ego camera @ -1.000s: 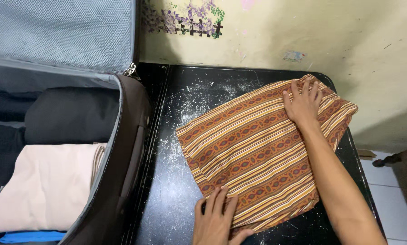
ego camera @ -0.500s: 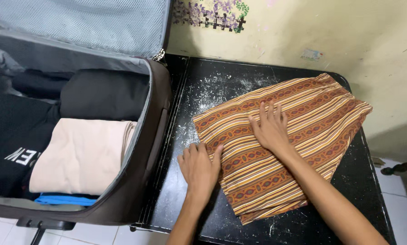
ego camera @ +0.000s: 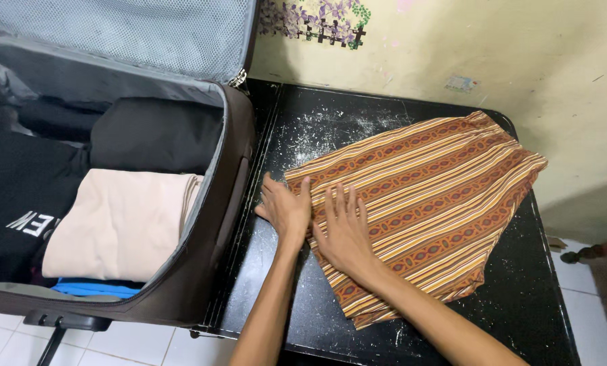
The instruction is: The person folds a pair of patterned shorts on a black table, then places them into an open suitcase. The person then folds a black t-shirt on the same table.
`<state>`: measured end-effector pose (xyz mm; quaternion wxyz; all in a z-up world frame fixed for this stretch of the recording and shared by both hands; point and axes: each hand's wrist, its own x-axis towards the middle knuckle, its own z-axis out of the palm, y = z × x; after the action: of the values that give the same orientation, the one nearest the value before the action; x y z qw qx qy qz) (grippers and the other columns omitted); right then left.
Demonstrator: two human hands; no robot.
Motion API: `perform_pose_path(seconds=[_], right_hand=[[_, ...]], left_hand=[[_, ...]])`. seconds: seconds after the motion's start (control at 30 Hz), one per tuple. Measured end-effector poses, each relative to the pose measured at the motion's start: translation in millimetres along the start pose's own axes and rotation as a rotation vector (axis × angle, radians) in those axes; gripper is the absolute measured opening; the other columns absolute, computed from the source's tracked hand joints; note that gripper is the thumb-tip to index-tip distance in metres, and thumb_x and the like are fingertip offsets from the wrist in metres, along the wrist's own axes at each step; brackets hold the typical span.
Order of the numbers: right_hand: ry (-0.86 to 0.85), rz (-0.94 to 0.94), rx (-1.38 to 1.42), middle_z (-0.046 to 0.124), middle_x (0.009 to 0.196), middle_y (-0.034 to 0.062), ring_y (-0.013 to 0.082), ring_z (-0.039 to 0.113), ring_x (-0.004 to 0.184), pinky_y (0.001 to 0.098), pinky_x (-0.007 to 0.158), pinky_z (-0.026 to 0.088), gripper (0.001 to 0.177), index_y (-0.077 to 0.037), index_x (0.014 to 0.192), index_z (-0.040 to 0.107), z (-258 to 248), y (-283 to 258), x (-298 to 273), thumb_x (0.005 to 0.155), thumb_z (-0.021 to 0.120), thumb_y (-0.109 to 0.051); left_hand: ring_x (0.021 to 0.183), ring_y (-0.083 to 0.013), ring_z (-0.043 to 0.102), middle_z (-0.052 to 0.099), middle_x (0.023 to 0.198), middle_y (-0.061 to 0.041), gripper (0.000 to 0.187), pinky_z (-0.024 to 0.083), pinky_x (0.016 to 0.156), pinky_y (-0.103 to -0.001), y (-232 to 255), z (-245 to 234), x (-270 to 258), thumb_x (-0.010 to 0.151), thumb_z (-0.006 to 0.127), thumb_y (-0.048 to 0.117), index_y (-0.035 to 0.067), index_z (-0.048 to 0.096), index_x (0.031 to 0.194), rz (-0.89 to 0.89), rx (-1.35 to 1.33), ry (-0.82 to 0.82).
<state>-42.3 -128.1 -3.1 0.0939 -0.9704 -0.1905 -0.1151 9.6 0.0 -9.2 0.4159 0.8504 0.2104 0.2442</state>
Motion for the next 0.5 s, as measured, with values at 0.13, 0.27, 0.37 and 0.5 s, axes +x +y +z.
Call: perform_pose_path(seconds=[0.13,0.27,0.37,0.5], right_hand=[[-0.161,-0.056,0.008,0.022,0.159,0.0357,0.0528,0.014,0.15,0.0603,0.119,0.013,0.081,0.011,0.152,0.03,-7,-29,-17,0.092,0.055,-0.037],[-0.186,-0.21,0.102,0.022,0.158,0.0377,0.0548,0.014,0.149,0.0613,0.118,0.014,0.076,0.012,0.148,0.033,-24,-47,-38,0.099,0.054,-0.042],[-0.273,-0.339,0.174,0.024,0.157,0.0376,0.0558,0.014,0.147,0.0616,0.116,0.013,0.075,0.01,0.148,0.035,-45,-51,-60,0.1,0.054,-0.045],[-0.383,-0.485,0.332,0.029,0.158,0.0351,0.0521,0.018,0.149,0.0583,0.118,0.014,0.075,0.011,0.151,0.036,-78,-53,-83,0.105,0.054,-0.045]], left_hand=[[0.107,-0.0313,0.06,0.065,0.105,-0.011,0.05,0.037,0.093,-0.054,-12,3,3,0.081,0.081,0.031,0.001,0.063,0.118,0.107,0.078,-0.012],[0.098,-0.0274,0.064,0.068,0.094,-0.005,0.021,0.043,0.089,-0.049,-21,1,16,0.088,0.077,0.027,0.01,0.069,0.099,0.094,0.062,-0.095],[0.09,-0.0288,0.066,0.067,0.089,-0.005,0.016,0.045,0.083,-0.047,-22,3,20,0.092,0.073,0.025,0.011,0.068,0.094,0.118,0.02,-0.064],[0.08,-0.0308,0.066,0.067,0.087,-0.006,0.016,0.043,0.087,-0.049,-19,2,18,0.094,0.071,0.024,0.009,0.066,0.09,0.128,0.072,0.013]])
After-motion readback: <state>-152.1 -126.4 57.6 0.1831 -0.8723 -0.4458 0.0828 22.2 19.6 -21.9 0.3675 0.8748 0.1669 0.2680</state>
